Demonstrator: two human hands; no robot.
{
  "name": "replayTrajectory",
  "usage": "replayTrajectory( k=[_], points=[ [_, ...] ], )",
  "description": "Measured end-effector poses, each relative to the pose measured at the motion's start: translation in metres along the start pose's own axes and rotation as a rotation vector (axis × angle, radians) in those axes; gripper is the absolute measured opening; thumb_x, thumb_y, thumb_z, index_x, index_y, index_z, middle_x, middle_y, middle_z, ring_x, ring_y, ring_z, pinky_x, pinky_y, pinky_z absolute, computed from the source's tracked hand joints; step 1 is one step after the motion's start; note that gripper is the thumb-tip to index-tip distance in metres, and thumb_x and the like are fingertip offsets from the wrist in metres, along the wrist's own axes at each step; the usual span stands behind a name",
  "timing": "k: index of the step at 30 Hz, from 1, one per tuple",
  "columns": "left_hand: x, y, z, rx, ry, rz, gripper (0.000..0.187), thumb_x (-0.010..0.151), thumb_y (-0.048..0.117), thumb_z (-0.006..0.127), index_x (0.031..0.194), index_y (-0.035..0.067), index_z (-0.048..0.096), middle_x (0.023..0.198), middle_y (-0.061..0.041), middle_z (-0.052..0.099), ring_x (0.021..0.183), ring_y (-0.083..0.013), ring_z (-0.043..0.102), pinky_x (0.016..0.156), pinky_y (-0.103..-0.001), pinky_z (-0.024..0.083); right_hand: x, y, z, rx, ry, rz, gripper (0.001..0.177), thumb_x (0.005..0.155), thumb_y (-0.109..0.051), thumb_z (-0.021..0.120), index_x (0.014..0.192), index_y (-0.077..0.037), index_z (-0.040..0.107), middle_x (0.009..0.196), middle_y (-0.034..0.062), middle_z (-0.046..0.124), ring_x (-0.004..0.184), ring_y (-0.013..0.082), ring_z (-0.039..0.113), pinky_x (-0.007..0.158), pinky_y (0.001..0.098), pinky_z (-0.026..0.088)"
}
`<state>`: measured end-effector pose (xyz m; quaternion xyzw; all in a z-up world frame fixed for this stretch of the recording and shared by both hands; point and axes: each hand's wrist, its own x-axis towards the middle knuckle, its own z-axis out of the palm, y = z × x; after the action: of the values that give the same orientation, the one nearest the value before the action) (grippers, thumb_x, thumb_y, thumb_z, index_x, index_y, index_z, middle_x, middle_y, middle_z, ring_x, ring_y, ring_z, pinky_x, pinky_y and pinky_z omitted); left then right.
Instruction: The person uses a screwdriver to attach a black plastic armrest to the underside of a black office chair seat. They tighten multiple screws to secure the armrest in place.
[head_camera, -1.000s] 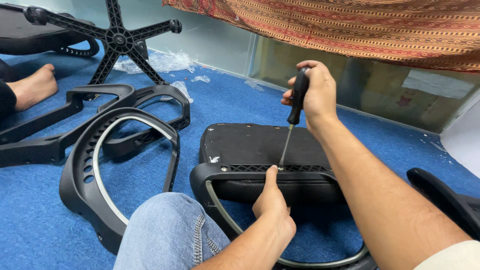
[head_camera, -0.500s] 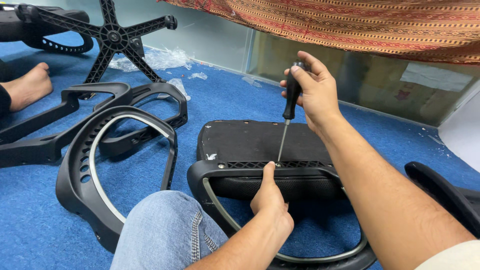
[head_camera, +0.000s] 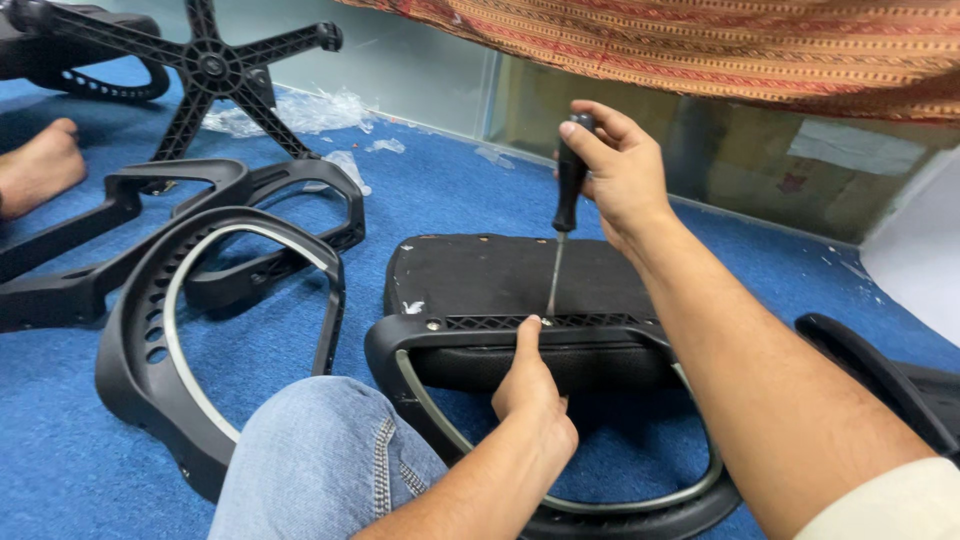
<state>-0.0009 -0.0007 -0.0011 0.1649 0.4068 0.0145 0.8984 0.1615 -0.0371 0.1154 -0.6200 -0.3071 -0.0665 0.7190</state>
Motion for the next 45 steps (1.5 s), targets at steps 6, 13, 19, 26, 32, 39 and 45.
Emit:
replayTrajectory(
  k=[6, 13, 19, 26, 32, 39, 45],
  points=[
    [0.004, -0.001, -0.001, 0.006, 0.004, 0.005, 0.061, 0.078, 0.042, 0.084, 0.12, 0.0, 0.07, 0.116, -0.01, 0.075, 0.101, -0.0219, 0.073, 0.092, -0.035, 0.055, -0.006, -0.003, 0.003, 0.026, 0.062, 0.015, 0.033, 0.098, -0.023, 0.044, 0.123, -0.006, 0.058, 0.086, 0.009, 0.067, 0.069, 0.019, 0.07, 0.06, 0.0343, 0.066],
    [0.009, -0.002, -0.001, 0.068, 0.003, 0.03, 0.067, 0.077, 0.044, 0.083, 0.124, 0.0, 0.067, 0.122, -0.011, 0.072, 0.108, -0.0246, 0.071, 0.101, -0.042, 0.05, 0.004, 0.01, -0.011, -0.158, 0.068, -0.078, 0.032, 0.099, -0.018, 0.078, 0.124, -0.003, 0.065, 0.096, 0.0007, 0.058, 0.078, 0.0106, 0.062, 0.063, 0.0309, 0.06],
    [0.016, -0.004, -0.003, 0.105, 0.007, 0.041, 0.074, 0.077, 0.047, 0.084, 0.128, -0.002, 0.064, 0.125, -0.013, 0.069, 0.112, -0.0267, 0.067, 0.103, -0.043, 0.047, -0.002, 0.002, -0.015, -0.051, 0.039, 0.029, 0.041, 0.094, -0.018, 0.068, 0.134, -0.015, 0.058, 0.096, 0.0036, 0.068, 0.08, 0.0128, 0.07, 0.063, 0.0299, 0.06],
    [0.02, -0.008, -0.003, 0.034, -0.051, 0.035, 0.08, 0.073, 0.046, 0.082, 0.136, 0.001, 0.061, 0.137, -0.016, 0.067, 0.122, -0.0305, 0.068, 0.111, -0.048, 0.05, -0.011, -0.012, -0.016, -0.244, 0.149, 0.095, 0.033, 0.093, -0.02, 0.07, 0.123, -0.009, 0.064, 0.088, 0.0014, 0.062, 0.073, 0.0128, 0.06, 0.059, 0.0306, 0.052],
    [0.025, -0.007, -0.004, 0.118, 0.012, 0.047, 0.1, 0.078, 0.051, 0.084, 0.149, -0.006, 0.045, 0.155, -0.02, 0.047, 0.14, -0.0352, 0.05, 0.121, -0.053, 0.034, -0.002, -0.009, -0.015, -0.399, 0.053, -0.048, 0.038, 0.085, -0.016, 0.079, 0.12, -0.007, 0.068, 0.089, 0.001, 0.066, 0.077, 0.0082, 0.06, 0.067, 0.0256, 0.051],
    [0.028, -0.008, -0.002, 0.134, 0.029, 0.056, 0.102, 0.077, 0.053, 0.084, 0.15, -0.005, 0.044, 0.156, -0.021, 0.045, 0.14, -0.0357, 0.051, 0.121, -0.052, 0.037, -0.005, -0.024, 0.003, -0.351, 0.07, 0.125, 0.034, 0.092, -0.014, 0.054, 0.123, -0.006, 0.06, 0.094, 0.0062, 0.068, 0.078, 0.0146, 0.071, 0.068, 0.0325, 0.058],
    [0.027, -0.008, -0.001, 0.131, 0.04, 0.065, 0.101, 0.078, 0.051, 0.085, 0.15, -0.007, 0.043, 0.156, -0.022, 0.044, 0.139, -0.0368, 0.052, 0.12, -0.052, 0.037, -0.011, -0.02, -0.007, -0.781, 0.18, -0.291, 0.042, 0.084, -0.023, 0.088, 0.116, -0.005, 0.068, 0.105, 0.0121, 0.058, 0.088, 0.0224, 0.062, 0.078, 0.035, 0.052]
  ],
)
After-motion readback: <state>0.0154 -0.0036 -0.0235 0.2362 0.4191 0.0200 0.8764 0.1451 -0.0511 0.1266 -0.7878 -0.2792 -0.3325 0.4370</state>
